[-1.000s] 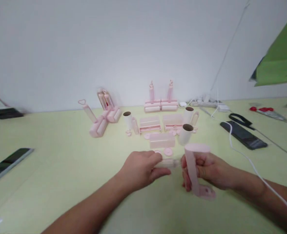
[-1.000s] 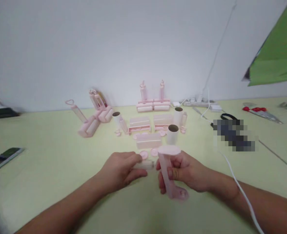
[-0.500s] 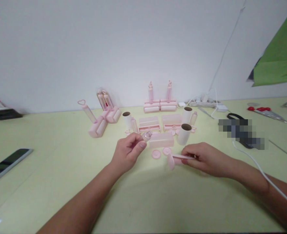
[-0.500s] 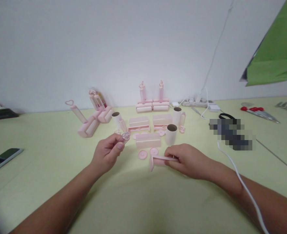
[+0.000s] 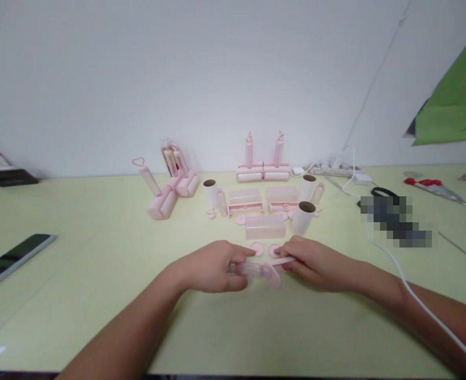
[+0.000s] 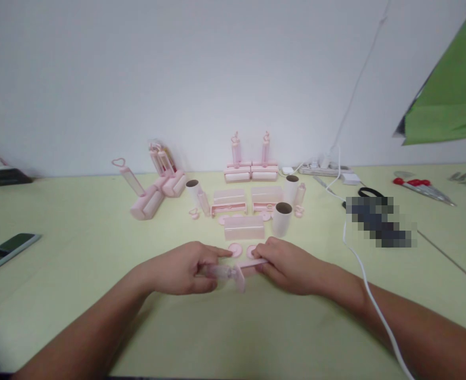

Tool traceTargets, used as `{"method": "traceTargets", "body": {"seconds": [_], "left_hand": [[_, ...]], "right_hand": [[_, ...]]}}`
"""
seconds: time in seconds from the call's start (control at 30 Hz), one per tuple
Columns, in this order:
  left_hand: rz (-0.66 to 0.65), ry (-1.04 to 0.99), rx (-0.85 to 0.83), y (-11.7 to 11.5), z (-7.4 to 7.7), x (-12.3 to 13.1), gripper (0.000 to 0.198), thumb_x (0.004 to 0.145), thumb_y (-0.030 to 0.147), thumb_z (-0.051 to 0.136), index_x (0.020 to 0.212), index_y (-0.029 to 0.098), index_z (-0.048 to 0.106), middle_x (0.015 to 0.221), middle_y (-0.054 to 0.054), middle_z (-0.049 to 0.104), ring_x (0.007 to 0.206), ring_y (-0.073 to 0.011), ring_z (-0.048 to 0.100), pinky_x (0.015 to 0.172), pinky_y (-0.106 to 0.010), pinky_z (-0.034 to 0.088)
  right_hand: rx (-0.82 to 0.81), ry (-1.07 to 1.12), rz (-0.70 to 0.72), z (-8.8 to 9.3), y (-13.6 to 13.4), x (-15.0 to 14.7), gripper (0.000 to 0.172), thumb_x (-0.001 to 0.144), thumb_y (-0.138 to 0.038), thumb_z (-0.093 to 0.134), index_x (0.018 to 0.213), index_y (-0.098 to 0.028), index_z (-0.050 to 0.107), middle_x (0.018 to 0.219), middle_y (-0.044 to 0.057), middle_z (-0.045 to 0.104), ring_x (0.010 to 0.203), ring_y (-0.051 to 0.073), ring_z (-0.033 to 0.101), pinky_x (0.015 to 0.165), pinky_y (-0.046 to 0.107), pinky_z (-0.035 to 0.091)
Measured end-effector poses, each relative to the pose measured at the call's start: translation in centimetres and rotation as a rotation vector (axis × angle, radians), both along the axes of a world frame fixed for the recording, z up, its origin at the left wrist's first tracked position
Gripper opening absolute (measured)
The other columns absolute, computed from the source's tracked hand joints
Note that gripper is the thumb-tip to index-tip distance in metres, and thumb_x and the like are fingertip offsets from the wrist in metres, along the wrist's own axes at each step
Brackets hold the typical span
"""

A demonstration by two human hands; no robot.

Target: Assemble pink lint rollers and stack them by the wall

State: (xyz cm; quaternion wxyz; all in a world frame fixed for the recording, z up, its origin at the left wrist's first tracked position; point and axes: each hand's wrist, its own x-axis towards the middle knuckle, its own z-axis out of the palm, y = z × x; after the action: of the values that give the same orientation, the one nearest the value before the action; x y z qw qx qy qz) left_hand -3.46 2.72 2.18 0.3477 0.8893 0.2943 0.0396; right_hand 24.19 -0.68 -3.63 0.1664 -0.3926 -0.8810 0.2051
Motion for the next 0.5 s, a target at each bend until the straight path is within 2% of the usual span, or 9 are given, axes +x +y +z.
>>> {"method": "traceTargets", "body": {"seconds": [0.13,0.23,0.3,0.5], "left_hand": [[-0.012,0.032,0.006,-0.2,-0.2,0.2,0.014,0.074,0.025,0.063,0.065,0.016,0.058,0.073,-0.002,0.064,0.074,-0.0185,0.061,0.066,-0.025,0.039],[-0.029,0.037,0.008,-0.2,-0.1,0.1,0.013,0.074,0.024,0.063,0.065,0.015,0.058,0.079,-0.003,0.067,0.081,-0.0203,0.064,0.069,-0.025,0.040],[-0.052,0.040,-0.001,-0.2,0.1,0.0,0.013,0.074,0.022,0.064,0.064,0.015,0.058,0.085,-0.005,0.070,0.084,-0.0207,0.065,0.069,-0.024,0.041],[-0.174,-0.015,0.002,-0.8,0.3,0.0,0.005,0.072,0.018,0.064,0.068,0.017,0.061,0.089,-0.006,0.072,0.089,-0.0217,0.066,0.070,-0.026,0.044]], "right_hand": [[0.015,0.095,-0.062,0.6,-0.1,0.6,0.018,0.098,-0.027,0.046,0.103,-0.019,0.061,0.093,0.007,0.066,0.084,0.019,0.060,0.074,0.030,0.044],[0.087,0.141,-0.244,1.2,0.3,0.6,0.020,0.099,-0.032,0.046,0.096,-0.020,0.062,0.081,0.002,0.065,0.072,0.017,0.058,0.066,0.028,0.040],[0.165,0.127,-0.336,1.3,0.7,0.2,0.017,0.097,-0.031,0.050,0.096,-0.020,0.063,0.081,0.002,0.065,0.073,0.017,0.058,0.066,0.028,0.040],[0.334,-0.060,-0.332,0.2,1.3,-2.2,0.013,0.092,-0.019,0.051,0.094,-0.016,0.063,0.088,0.007,0.062,0.081,0.019,0.057,0.070,0.030,0.039]]}}
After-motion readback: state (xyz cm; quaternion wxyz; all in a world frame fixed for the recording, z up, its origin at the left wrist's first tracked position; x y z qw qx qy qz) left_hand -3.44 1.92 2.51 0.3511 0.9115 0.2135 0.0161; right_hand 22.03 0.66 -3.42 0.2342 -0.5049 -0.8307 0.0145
